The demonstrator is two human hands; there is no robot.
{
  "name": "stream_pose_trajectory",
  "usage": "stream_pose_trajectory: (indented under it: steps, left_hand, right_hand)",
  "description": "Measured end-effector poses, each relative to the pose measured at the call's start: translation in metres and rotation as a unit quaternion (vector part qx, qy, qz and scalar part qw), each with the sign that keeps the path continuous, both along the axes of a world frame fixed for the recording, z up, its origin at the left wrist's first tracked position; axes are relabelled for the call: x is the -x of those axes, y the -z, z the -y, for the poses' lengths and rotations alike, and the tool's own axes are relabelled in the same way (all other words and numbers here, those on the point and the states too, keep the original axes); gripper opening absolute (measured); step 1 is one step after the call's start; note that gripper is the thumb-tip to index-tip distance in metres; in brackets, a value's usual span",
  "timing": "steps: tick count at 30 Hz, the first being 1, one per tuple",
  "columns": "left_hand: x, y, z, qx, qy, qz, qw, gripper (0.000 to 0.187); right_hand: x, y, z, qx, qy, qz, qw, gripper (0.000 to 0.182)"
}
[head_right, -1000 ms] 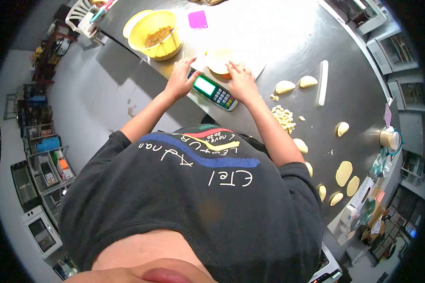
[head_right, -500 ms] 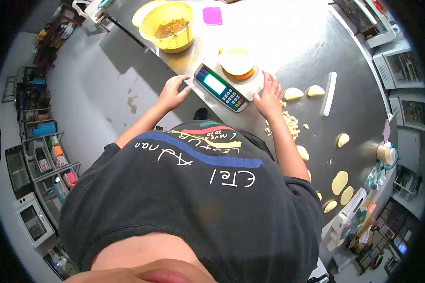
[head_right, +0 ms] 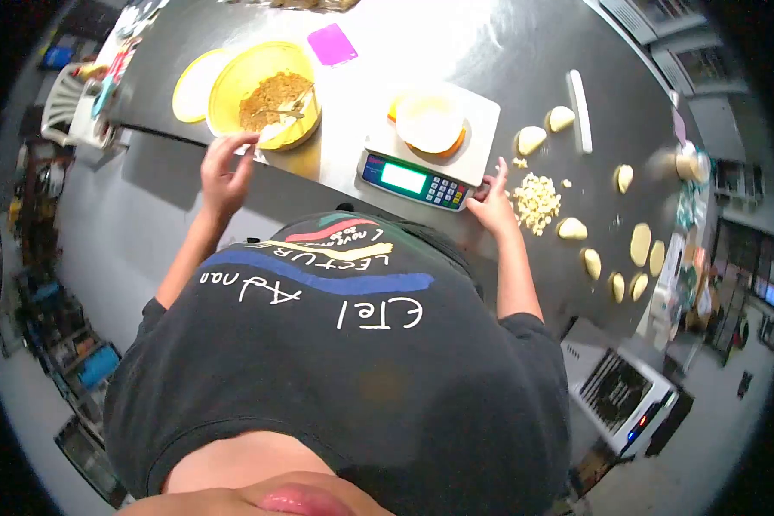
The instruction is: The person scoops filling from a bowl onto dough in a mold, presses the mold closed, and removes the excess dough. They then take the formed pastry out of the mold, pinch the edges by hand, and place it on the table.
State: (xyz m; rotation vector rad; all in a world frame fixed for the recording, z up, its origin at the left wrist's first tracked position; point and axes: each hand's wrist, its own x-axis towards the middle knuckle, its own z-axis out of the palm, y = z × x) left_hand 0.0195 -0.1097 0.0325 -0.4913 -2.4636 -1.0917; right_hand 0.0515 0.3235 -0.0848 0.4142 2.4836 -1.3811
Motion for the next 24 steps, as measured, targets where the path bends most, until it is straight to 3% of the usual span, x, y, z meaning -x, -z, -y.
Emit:
stream_pose_trajectory:
  steps: [2, 7, 12, 15, 17, 22, 24]
  left_hand:
    - [0.013, 0.002, 0.019, -0.038, 0.0, 0.018, 0.999, 0.015]
    - [0.034, 0.003, 0.041, -0.067, 0.033, 0.065, 0.995, 0.014]
    - [0.048, 0.0, 0.055, -0.031, 0.079, 0.022, 0.996, 0.016]
    - [0.051, 0.006, 0.062, -0.045, 0.085, 0.03, 0.995, 0.017]
    - [0.05, 0.007, 0.064, -0.051, 0.088, 0.013, 0.995, 0.019]
    - [0.054, 0.0, 0.066, 0.005, 0.13, -0.075, 0.989, 0.022]
    - [0.058, 0.001, 0.066, 0.0, 0.137, -0.061, 0.989, 0.022]
  right_hand:
    - [-0.006, 0.01, 0.01, -0.033, -0.02, -0.027, 0.999, 0.105]
    - [-0.008, 0.012, 0.025, -0.04, 0.055, -0.034, 0.997, 0.106]
    - [-0.008, 0.004, 0.033, -0.067, 0.063, -0.03, 0.995, 0.105]
    - [-0.007, 0.011, 0.037, -0.025, 0.071, -0.023, 0.997, 0.103]
    - [-0.005, 0.01, 0.047, -0.11, 0.091, -0.006, 0.99, 0.101]
    - [-0.007, 0.002, 0.053, -0.113, 0.101, -0.002, 0.988, 0.1]
    - [-0.011, 0.012, 0.048, -0.102, 0.083, -0.098, 0.986, 0.101]
